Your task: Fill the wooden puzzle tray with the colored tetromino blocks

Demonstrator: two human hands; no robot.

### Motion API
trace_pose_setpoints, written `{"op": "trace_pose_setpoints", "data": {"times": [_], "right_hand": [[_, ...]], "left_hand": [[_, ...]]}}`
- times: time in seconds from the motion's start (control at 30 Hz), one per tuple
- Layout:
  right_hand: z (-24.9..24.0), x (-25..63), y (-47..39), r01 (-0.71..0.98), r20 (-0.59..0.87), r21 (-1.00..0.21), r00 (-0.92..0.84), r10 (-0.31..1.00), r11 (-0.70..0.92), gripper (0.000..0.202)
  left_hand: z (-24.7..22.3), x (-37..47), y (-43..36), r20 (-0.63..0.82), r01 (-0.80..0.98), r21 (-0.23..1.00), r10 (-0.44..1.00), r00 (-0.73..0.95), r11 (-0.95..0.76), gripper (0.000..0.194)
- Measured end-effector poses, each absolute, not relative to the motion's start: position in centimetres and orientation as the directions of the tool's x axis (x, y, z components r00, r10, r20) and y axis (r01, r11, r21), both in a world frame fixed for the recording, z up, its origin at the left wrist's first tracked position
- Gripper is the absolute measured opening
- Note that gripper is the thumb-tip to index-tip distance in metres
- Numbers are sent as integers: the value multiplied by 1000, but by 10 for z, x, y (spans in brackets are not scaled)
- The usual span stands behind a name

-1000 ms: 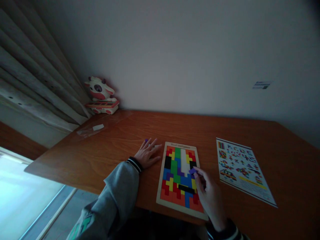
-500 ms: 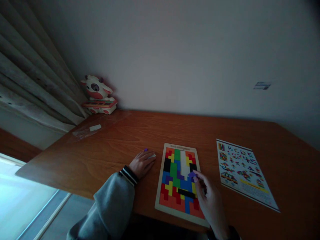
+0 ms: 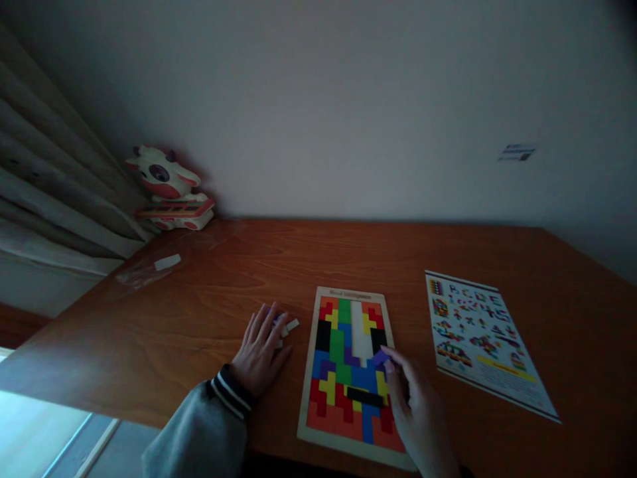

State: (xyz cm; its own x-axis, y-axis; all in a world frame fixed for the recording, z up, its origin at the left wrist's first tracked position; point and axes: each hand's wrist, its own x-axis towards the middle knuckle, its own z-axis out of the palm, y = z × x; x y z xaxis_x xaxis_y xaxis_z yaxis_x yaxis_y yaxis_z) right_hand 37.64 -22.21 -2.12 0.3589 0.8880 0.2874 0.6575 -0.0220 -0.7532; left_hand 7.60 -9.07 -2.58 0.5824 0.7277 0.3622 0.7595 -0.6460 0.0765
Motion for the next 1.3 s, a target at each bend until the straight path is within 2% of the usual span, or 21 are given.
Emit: {"op": "trace_pose_setpoints", "data": {"times": [0.27,0.67,0.97,1.3], "right_hand": [[-17,376,-225,631,268,-775,387,882,-41,31],[-14,374,-224,581,242,-813,397,885,-38,32],[-22,377,-226,472,97,-867,471,877,-158,36],[1,381,-198,508,145,-860,342,928,-53,38]], "left_hand": [[-28,72,-92,321,759,65,734,599,-648,64],[-24,72,-94,291,777,111,767,571,-620,62],[-21,72,-93,312,770,192,782,539,-608,56],[-24,72,-90,307,768,207,785,538,-606,57]]}}
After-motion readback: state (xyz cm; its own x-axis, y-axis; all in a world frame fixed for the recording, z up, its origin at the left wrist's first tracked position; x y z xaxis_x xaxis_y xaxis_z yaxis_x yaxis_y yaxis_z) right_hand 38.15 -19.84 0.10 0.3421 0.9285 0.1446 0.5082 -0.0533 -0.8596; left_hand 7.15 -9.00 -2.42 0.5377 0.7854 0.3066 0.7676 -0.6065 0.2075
